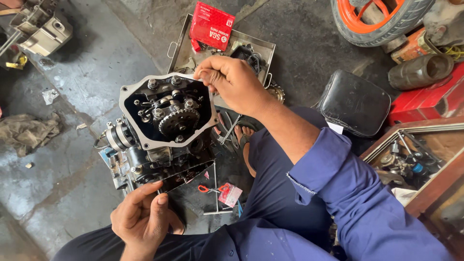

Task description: The person opens a small plastic packet and removes a metal spring. They place the spring into a hole in the exposed cylinder head of a motorcycle engine and then insert a small metal pin into the same area.

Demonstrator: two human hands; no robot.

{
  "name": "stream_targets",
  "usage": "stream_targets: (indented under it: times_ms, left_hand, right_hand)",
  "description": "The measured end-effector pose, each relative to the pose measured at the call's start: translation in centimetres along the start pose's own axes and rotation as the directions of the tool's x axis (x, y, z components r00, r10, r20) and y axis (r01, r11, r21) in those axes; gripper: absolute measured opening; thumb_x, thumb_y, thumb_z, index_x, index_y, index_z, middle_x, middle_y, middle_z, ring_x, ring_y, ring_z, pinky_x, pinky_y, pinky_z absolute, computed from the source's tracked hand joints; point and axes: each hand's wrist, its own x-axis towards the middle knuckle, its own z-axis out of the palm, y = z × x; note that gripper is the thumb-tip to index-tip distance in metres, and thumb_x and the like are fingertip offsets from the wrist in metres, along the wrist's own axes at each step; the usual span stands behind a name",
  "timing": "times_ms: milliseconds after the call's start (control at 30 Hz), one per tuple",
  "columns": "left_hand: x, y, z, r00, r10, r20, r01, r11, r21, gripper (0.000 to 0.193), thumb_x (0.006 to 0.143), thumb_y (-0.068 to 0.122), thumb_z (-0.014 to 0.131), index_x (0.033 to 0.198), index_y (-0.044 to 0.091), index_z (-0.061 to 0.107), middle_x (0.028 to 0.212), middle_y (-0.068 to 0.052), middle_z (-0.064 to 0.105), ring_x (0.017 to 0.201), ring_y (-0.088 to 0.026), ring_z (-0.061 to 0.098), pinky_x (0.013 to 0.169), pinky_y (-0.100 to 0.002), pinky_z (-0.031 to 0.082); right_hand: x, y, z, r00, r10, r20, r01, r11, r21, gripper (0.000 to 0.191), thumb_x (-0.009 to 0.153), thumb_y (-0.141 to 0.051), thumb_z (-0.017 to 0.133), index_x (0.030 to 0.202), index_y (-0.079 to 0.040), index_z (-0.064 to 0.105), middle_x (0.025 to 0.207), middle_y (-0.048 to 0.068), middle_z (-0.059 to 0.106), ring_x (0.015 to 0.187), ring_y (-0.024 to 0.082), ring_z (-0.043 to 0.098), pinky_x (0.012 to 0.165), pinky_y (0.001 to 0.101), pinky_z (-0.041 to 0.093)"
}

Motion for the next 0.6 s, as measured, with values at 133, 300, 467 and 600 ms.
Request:
stream_targets:
  times_ms: [133, 300, 467, 600]
  left_hand:
    - [-0.2, -0.5, -0.1, 1.000, -0.012, -0.007, 0.012, 0.999, -0.033, 0.016, 0.096, 0.002, 0.069, 0.112, -0.004, 0.067, 0.060, 0.004, 0.063, 0.052, 0.001, 0.057, 0.054, -0.013, 0.039]
    - [-0.4, -1.3, -0.5, 0.999, 0.043, -0.031, -0.040, 0.995, 0.092, 0.016, 0.095, 0.004, 0.072, 0.109, -0.002, 0.070, 0.060, 0.004, 0.060, 0.053, 0.000, 0.052, 0.055, -0.015, 0.037]
    - [-0.5, -1.6, -0.4, 0.998, 0.055, -0.026, -0.053, 0.994, 0.091, 0.016, 0.096, 0.008, 0.072, 0.110, -0.001, 0.071, 0.061, 0.005, 0.061, 0.055, 0.000, 0.052, 0.057, -0.015, 0.038]
    - [-0.5, -1.6, -0.3, 0.996, 0.086, -0.035, -0.082, 0.990, 0.113, 0.016, 0.098, 0.012, 0.072, 0.109, -0.001, 0.071, 0.064, 0.003, 0.061, 0.057, -0.001, 0.053, 0.058, -0.016, 0.039]
  right_hand:
    - [-0.1, -0.4, 0.1, 1.000, -0.018, 0.016, 0.018, 1.000, 0.006, 0.015, 0.103, -0.014, 0.067, 0.109, -0.001, 0.071, 0.085, 0.000, 0.072, 0.073, 0.005, 0.064, 0.067, 0.0235, 0.056]
    - [0.1, -0.4, 0.3, 1.000, -0.012, 0.012, 0.012, 1.000, 0.021, 0.014, 0.101, -0.011, 0.068, 0.110, -0.001, 0.070, 0.090, 0.002, 0.074, 0.078, 0.006, 0.067, 0.071, 0.0242, 0.059]
    - [-0.1, -0.1, 0.9, 1.000, -0.008, -0.003, 0.008, 1.000, 0.008, 0.014, 0.102, -0.013, 0.067, 0.109, -0.001, 0.067, 0.095, 0.003, 0.077, 0.082, 0.007, 0.071, 0.073, 0.0239, 0.061]
    - [-0.2, 0.1, 0.9, 0.995, -0.095, -0.014, 0.094, 0.992, -0.090, 0.012, 0.100, -0.013, 0.070, 0.107, -0.004, 0.069, 0.099, 0.003, 0.079, 0.086, 0.009, 0.074, 0.075, 0.0255, 0.060]
